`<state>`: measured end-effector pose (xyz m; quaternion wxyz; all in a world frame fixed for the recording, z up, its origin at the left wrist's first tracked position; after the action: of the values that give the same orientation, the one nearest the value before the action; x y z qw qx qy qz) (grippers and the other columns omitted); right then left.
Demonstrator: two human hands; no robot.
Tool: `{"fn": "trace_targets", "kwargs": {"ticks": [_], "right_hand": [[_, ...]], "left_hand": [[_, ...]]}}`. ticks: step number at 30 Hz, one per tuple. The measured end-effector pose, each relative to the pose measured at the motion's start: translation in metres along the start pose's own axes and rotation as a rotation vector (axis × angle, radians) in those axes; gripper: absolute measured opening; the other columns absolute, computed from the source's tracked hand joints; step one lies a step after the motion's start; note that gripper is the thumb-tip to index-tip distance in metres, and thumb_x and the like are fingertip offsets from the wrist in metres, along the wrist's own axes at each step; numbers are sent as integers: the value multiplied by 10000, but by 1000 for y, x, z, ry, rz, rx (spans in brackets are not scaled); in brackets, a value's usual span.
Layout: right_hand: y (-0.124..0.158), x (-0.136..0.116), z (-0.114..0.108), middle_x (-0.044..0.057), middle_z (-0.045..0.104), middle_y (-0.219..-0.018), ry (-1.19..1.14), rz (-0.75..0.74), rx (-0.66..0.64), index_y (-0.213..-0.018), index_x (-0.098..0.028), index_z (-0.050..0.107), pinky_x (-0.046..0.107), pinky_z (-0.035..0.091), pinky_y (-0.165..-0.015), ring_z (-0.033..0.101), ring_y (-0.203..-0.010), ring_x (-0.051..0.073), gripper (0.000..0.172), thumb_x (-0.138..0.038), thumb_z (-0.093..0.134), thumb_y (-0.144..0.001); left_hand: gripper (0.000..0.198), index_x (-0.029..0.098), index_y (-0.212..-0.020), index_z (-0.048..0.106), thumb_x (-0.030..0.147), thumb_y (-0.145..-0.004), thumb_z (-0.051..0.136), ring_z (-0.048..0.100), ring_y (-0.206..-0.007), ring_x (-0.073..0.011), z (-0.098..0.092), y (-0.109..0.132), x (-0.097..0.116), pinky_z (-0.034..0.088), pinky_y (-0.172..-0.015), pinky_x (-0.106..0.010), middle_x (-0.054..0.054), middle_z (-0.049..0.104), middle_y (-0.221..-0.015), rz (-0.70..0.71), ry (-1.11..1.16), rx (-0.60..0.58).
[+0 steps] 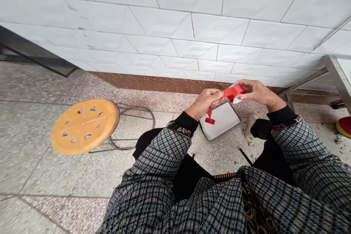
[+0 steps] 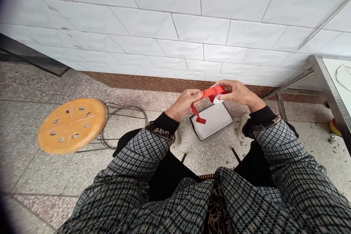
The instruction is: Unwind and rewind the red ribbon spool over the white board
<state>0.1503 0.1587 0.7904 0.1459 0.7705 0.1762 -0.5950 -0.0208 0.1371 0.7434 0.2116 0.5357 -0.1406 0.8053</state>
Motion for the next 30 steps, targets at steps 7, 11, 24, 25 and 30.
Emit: {"fn": "trace_targets", "kwargs": {"ticks": [7, 11, 24, 25, 30], "right_hand": [[-5, 4, -1, 58, 816, -1140, -62, -19, 45, -1209, -228, 810, 418, 643, -961, 754, -993, 218, 652, -411, 1048, -630], [-8, 2, 2, 57, 813, -1155, -94, -29, 30, -1224, -237, 803, 416, 640, -965, 756, -1008, 222, 670, -411, 1057, -629], [-12, 12, -3, 31, 806, -1128, -148, 2, 72, -1269, -241, 783, 357, 620, -892, 733, -977, 194, 712, -399, 1060, -633], [-12, 10, -1, 25, 805, -1111, -163, -2, 47, -1248, -242, 789, 352, 616, -896, 731, -965, 187, 687, -403, 1059, -636], [-12, 4, 7, 20, 802, -1071, -238, -33, -15, -1199, -233, 805, 355, 601, -930, 724, -943, 171, 604, -402, 1047, -672]], "left_hand": [[592, 162, -664, 601, 642, -744, 937, 251, -444, -27, 7, -3, -13, 242, -473, -204, 99, 341, -486, -5, 164, -35], [569, 147, -689, 638, 619, -732, 953, 246, -440, -20, 4, -3, -12, 238, -468, -198, 94, 367, -499, -1, 183, -15], [554, 131, -645, 661, 596, -766, 936, 290, -426, -25, 1, 2, -9, 294, -474, -197, 76, 370, -463, 4, 181, 32], [553, 129, -642, 660, 590, -766, 938, 286, -423, -23, 0, 2, -8, 291, -474, -196, 76, 372, -460, 3, 179, 44], [542, 113, -644, 682, 565, -743, 964, 285, -411, -19, 0, 2, -10, 268, -455, -186, 84, 345, -450, -19, 203, 32]]}}
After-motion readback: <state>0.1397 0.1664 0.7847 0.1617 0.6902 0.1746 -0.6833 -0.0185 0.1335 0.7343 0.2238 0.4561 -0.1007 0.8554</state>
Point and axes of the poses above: each hand's wrist, its own y-axis away from the middle knuckle, its own z-axis out of the palm, x = y × z, the point moved 9 cm from there along -y, towards the middle knuckle
